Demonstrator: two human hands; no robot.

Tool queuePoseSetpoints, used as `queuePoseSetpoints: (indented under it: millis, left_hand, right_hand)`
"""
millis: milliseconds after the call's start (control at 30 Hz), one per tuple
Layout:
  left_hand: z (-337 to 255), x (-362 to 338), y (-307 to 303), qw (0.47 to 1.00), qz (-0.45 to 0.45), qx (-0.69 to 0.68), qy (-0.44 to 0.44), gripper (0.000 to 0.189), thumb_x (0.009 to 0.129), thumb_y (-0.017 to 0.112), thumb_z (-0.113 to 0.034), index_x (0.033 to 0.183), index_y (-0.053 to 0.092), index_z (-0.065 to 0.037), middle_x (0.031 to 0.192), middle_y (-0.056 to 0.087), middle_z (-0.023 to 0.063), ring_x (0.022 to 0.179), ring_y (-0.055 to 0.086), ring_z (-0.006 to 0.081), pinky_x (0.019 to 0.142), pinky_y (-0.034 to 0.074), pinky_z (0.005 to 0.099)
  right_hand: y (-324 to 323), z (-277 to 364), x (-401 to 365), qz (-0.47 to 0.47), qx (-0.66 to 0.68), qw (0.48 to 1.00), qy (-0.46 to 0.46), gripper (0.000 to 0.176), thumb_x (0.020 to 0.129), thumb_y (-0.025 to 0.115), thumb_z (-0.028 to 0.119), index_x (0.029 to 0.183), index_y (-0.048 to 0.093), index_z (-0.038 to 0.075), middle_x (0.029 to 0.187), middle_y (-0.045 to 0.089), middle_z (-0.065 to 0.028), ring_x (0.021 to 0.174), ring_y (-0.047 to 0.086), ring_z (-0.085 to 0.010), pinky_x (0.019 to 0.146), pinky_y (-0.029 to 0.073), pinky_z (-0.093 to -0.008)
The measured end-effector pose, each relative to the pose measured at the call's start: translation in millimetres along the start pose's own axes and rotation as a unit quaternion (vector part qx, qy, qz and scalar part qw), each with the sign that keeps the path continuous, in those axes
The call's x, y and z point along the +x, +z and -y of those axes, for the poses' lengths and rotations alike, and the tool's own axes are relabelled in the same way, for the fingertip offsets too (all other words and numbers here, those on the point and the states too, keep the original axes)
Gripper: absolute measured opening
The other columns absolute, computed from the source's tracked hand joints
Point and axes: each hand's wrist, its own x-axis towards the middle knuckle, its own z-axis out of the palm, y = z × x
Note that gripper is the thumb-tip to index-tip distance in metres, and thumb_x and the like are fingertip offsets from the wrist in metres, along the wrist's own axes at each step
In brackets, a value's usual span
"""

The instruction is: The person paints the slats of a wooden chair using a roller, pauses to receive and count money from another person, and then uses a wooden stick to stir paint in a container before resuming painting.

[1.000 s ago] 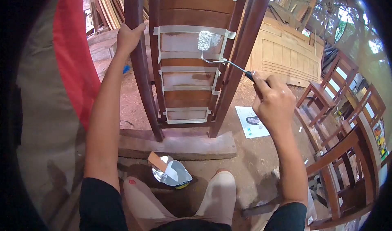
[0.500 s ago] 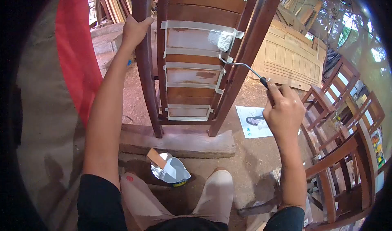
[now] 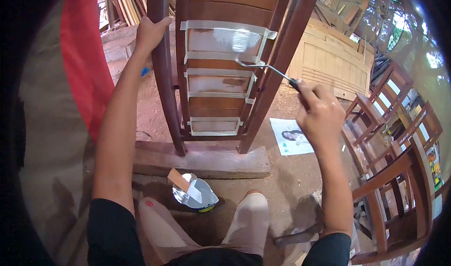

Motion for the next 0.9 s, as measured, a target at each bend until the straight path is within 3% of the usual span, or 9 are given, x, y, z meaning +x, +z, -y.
queuePoseSetpoints:
  millis: [133, 333, 433, 533, 633, 900]
  left_hand:
    - [-15.2, -5.4, -12.8, 0.997, 0.059, -0.046, -0.031, 0.065, 0.072, 0.076, -0.045, 0.106, 0.062, 0.009, 0.103, 0.070, 0.0256, 0.099, 0.069, 0.0354, 0.088, 0.053, 0.0430]
    - [-12.8, -3.6, -9.8, 0.998, 0.044, -0.027, -0.038, 0.063, 0.073, 0.075, -0.047, 0.105, 0.064, 0.006, 0.101, 0.071, 0.0237, 0.097, 0.070, 0.0344, 0.087, 0.053, 0.0428]
    - [-11.3, -6.7, -6.2, 1.000, 0.010, -0.015, -0.017, 0.055, 0.074, 0.073, -0.042, 0.103, 0.066, 0.004, 0.092, 0.072, 0.0202, 0.085, 0.071, 0.0313, 0.079, 0.055, 0.0421]
    - [-11.9, -6.5, -8.3, 0.999, 0.015, -0.031, -0.007, 0.059, 0.073, 0.074, -0.043, 0.103, 0.065, 0.006, 0.092, 0.071, 0.0216, 0.086, 0.071, 0.0313, 0.079, 0.055, 0.0422]
    - [-15.7, -7.3, -11.2, 0.999, 0.035, -0.012, -0.038, 0.069, 0.071, 0.076, -0.044, 0.108, 0.060, 0.011, 0.104, 0.068, 0.0295, 0.101, 0.068, 0.0406, 0.090, 0.053, 0.0447]
    - [-19.8, -11.1, -16.6, 0.998, 0.040, -0.040, -0.013, 0.063, 0.070, 0.074, -0.040, 0.108, 0.062, 0.010, 0.100, 0.070, 0.0266, 0.096, 0.069, 0.0387, 0.088, 0.054, 0.0441]
  right_hand:
    - [-1.2, -8.8, -7.0, -0.001, -0.008, 1.000, 0.001, 0.031, 0.078, 0.071, 0.008, 0.108, 0.075, 0.016, 0.077, 0.059, -0.0061, 0.071, 0.062, -0.0259, 0.061, 0.048, -0.0390]
    - [9.2, 28.3, 14.4, -0.022, 0.035, 0.999, -0.032, 0.032, 0.079, 0.070, 0.010, 0.109, 0.074, 0.017, 0.075, 0.057, -0.0065, 0.069, 0.061, -0.0256, 0.059, 0.048, -0.0393]
    - [7.3, 49.6, 27.7, -0.010, 0.054, 0.998, -0.044, 0.033, 0.080, 0.070, 0.010, 0.112, 0.074, 0.017, 0.074, 0.058, -0.0079, 0.068, 0.061, -0.0270, 0.059, 0.047, -0.0403]
    - [7.2, 52.1, 31.9, 0.005, 0.061, 0.997, -0.036, 0.034, 0.081, 0.070, 0.010, 0.114, 0.074, 0.018, 0.075, 0.059, -0.0088, 0.067, 0.061, -0.0278, 0.059, 0.047, -0.0407]
    - [8.1, 37.4, 22.2, 0.011, 0.048, 0.999, -0.011, 0.032, 0.079, 0.070, 0.014, 0.111, 0.075, 0.019, 0.073, 0.057, -0.0048, 0.070, 0.062, -0.0248, 0.058, 0.047, -0.0397]
    - [10.7, 51.2, 31.0, -0.004, 0.044, 0.998, -0.051, 0.034, 0.077, 0.071, 0.012, 0.110, 0.075, 0.018, 0.072, 0.057, -0.0047, 0.070, 0.061, -0.0246, 0.059, 0.047, -0.0398]
